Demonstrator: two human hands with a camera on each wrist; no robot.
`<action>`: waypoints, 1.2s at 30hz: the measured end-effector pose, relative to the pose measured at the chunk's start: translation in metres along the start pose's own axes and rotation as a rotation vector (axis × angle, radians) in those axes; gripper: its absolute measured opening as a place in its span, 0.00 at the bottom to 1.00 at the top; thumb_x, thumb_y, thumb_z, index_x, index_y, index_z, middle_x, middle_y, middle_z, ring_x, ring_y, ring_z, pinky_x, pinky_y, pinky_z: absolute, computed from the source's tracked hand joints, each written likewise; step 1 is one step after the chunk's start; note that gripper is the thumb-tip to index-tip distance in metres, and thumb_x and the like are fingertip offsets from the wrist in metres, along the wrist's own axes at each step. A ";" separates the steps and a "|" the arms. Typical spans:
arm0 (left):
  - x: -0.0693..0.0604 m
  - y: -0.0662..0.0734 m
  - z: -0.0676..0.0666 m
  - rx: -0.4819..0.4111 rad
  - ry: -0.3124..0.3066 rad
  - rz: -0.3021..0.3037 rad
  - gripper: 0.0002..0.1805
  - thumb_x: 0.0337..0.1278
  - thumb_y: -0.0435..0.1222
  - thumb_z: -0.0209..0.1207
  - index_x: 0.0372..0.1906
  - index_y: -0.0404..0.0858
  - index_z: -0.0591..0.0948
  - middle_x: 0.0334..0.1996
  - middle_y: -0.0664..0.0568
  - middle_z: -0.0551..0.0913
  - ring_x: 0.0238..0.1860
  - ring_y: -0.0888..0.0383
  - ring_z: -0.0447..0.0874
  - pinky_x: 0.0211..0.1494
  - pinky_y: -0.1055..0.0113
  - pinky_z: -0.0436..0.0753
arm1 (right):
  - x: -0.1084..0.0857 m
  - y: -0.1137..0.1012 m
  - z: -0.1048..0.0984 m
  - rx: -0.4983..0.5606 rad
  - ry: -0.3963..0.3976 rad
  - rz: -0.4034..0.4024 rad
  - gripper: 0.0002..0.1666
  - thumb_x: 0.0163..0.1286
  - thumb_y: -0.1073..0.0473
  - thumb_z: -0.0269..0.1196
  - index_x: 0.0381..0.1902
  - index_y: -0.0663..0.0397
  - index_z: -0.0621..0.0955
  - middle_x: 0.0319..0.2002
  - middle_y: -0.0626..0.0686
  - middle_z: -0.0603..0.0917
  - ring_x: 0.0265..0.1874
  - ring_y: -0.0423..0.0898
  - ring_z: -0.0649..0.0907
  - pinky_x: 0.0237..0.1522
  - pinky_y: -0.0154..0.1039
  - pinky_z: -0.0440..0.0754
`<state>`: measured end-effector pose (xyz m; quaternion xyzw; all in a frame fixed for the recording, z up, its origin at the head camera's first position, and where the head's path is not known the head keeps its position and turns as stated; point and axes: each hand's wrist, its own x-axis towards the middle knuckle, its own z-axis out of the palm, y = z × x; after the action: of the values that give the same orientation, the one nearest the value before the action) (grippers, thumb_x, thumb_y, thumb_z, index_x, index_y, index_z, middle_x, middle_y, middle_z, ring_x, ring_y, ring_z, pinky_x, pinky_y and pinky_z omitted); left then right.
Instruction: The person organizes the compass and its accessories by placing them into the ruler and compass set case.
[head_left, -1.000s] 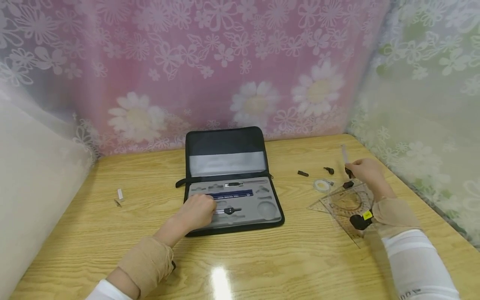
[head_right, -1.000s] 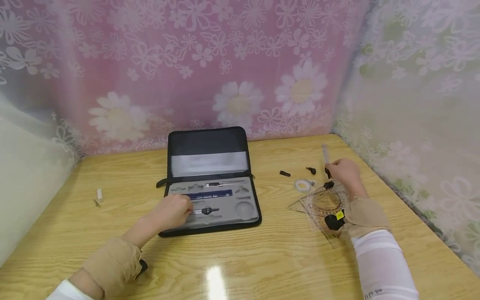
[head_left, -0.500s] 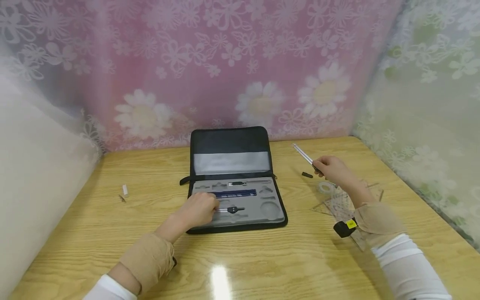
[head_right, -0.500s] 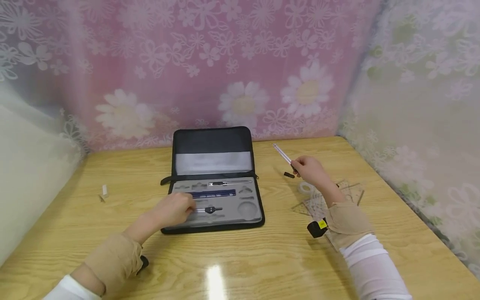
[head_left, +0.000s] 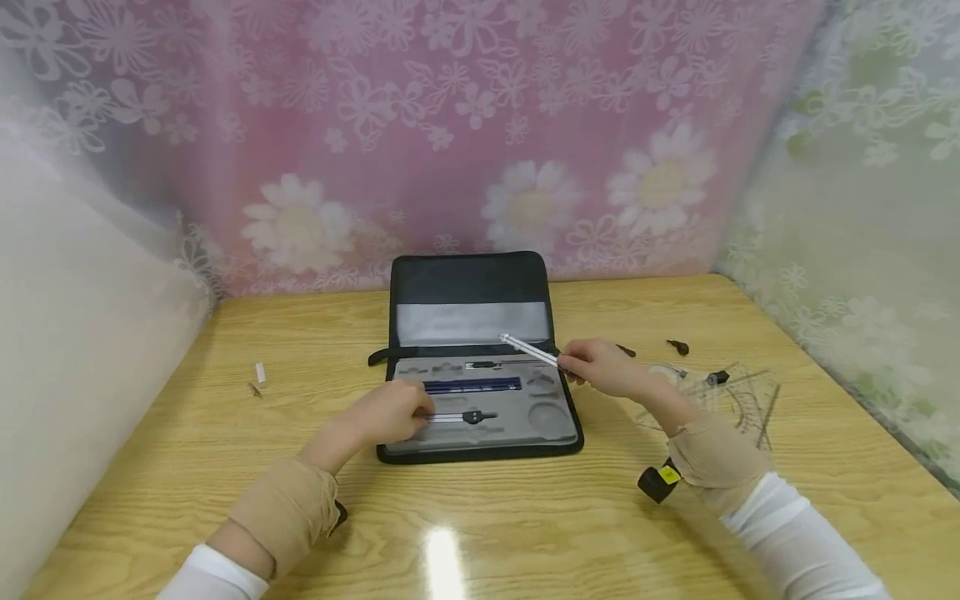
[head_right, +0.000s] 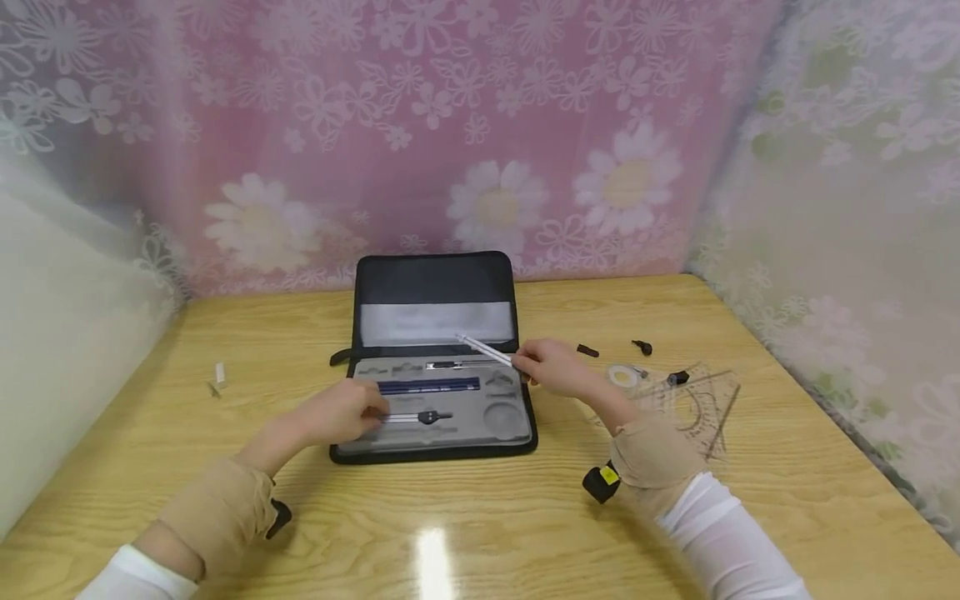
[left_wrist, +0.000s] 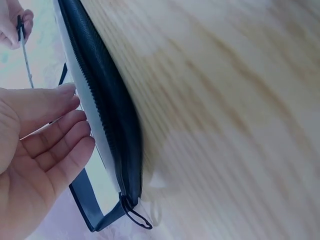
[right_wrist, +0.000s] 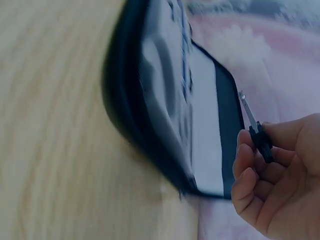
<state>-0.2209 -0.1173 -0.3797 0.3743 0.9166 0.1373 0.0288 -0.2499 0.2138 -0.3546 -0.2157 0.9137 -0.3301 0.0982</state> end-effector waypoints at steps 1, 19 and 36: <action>0.000 -0.001 0.000 -0.007 -0.003 -0.003 0.09 0.51 0.25 0.59 0.37 0.34 0.85 0.34 0.48 0.82 0.40 0.52 0.80 0.44 0.61 0.79 | 0.001 -0.004 0.005 -0.011 -0.025 -0.014 0.13 0.72 0.60 0.51 0.33 0.64 0.77 0.23 0.55 0.75 0.20 0.45 0.70 0.23 0.36 0.67; -0.006 0.003 -0.009 -0.077 -0.048 -0.040 0.08 0.50 0.36 0.65 0.36 0.37 0.84 0.23 0.56 0.79 0.23 0.66 0.68 0.28 0.70 0.71 | 0.014 -0.043 0.064 -0.014 -0.327 -0.257 0.15 0.72 0.59 0.52 0.24 0.54 0.76 0.18 0.43 0.70 0.17 0.36 0.68 0.24 0.32 0.68; -0.015 0.007 -0.006 0.034 -0.074 0.048 0.03 0.52 0.29 0.61 0.28 0.38 0.83 0.28 0.55 0.79 0.30 0.60 0.77 0.33 0.67 0.77 | 0.026 -0.069 0.090 -0.117 -0.286 -0.249 0.12 0.72 0.59 0.52 0.29 0.52 0.79 0.18 0.43 0.72 0.16 0.37 0.68 0.25 0.33 0.69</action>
<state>-0.2064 -0.1241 -0.3731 0.4015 0.9079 0.1084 0.0531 -0.2214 0.1040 -0.3800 -0.3770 0.8744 -0.2518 0.1728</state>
